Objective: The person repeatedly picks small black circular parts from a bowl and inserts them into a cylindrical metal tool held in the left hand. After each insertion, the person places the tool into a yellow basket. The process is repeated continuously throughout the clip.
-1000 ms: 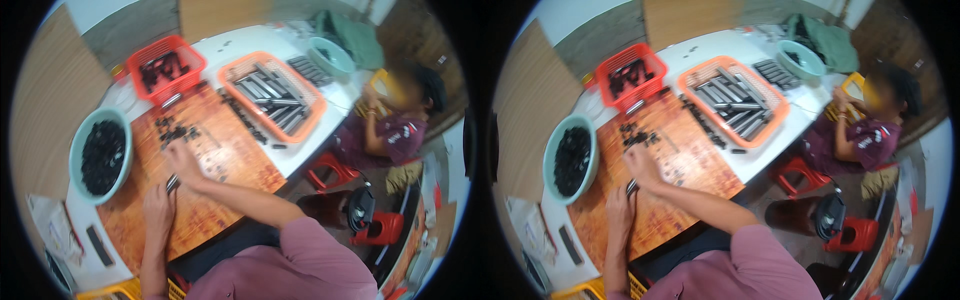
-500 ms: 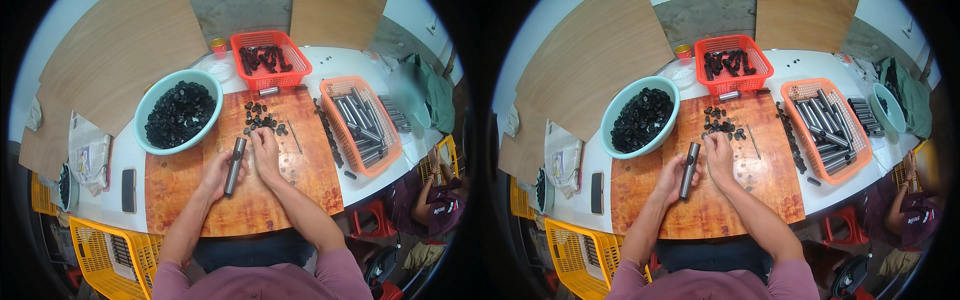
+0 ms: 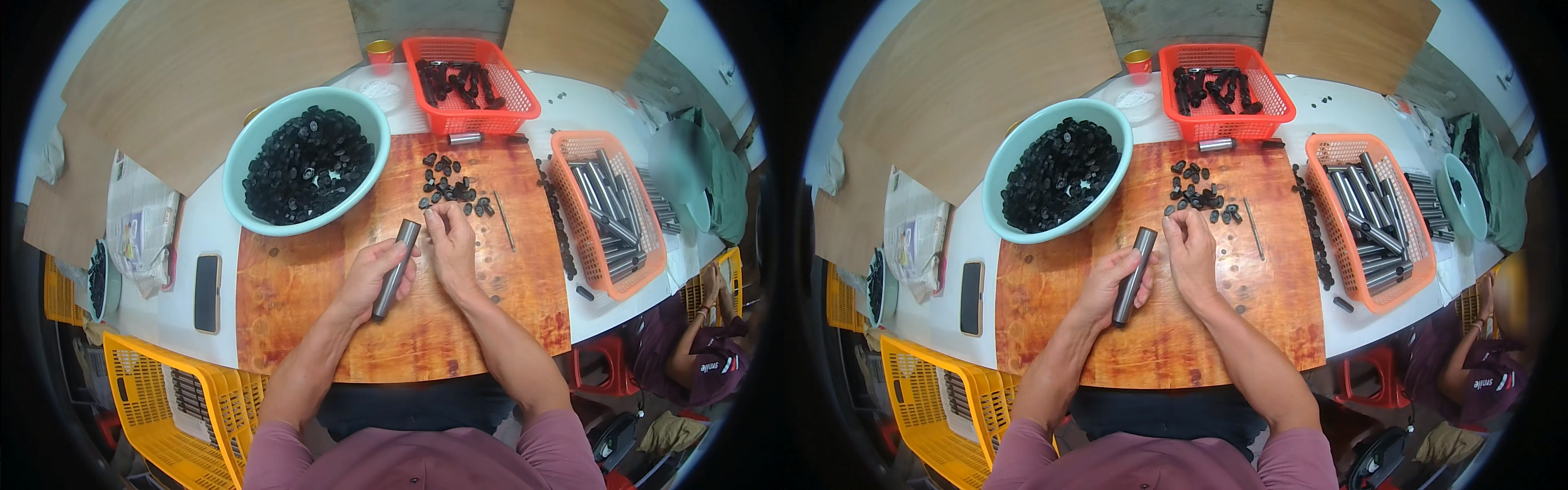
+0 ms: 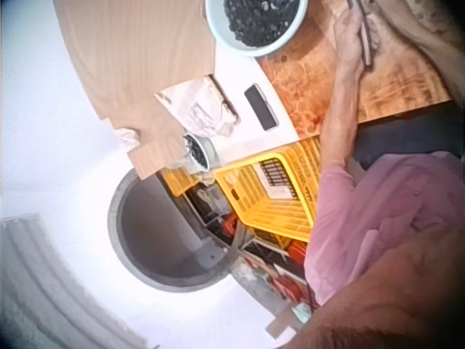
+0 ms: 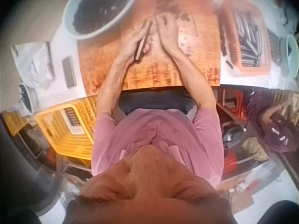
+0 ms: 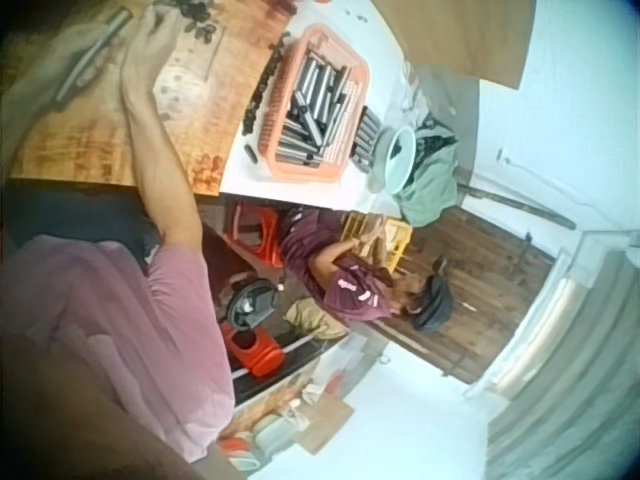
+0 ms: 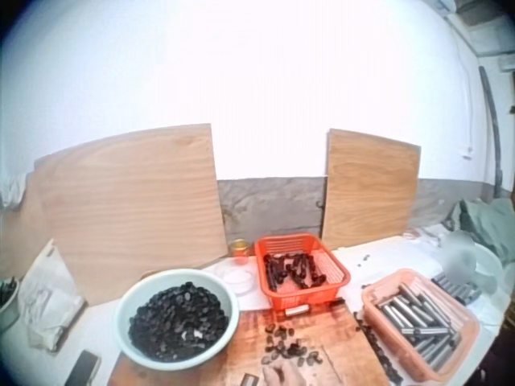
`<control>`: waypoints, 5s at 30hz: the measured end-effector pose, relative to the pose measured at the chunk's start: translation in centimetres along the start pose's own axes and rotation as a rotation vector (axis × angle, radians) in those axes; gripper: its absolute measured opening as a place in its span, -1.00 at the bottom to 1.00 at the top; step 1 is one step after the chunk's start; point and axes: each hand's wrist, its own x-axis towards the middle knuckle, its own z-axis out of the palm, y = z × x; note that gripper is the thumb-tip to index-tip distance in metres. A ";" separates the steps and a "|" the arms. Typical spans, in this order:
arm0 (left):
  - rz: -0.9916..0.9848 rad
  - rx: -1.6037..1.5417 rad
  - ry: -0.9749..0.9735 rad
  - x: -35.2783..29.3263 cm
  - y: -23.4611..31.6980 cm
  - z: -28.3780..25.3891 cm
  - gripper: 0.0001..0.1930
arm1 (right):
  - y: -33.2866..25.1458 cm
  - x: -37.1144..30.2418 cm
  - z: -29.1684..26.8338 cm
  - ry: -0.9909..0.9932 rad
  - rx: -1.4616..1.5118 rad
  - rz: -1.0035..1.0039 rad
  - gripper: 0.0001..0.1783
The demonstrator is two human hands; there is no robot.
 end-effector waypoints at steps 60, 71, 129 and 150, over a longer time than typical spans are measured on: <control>0.105 -0.385 0.017 0.7 -0.4 -1.1 -0.50 | -1.8 0.6 -2.6 -0.239 -0.605 -0.243 -0.77; 0.095 -0.391 0.014 0.5 -0.4 -1.0 -0.52 | -4.5 -0.5 -2.0 -0.209 -0.296 -0.323 -0.75; 0.701 1.269 0.277 -1.0 -0.4 0.5 -0.70 | -2.3 0.3 -2.9 -0.365 0.175 0.093 -0.70; 0.828 1.637 0.359 -0.9 -1.6 1.9 -0.67 | -1.4 1.9 -5.4 -0.555 -0.038 0.195 -0.79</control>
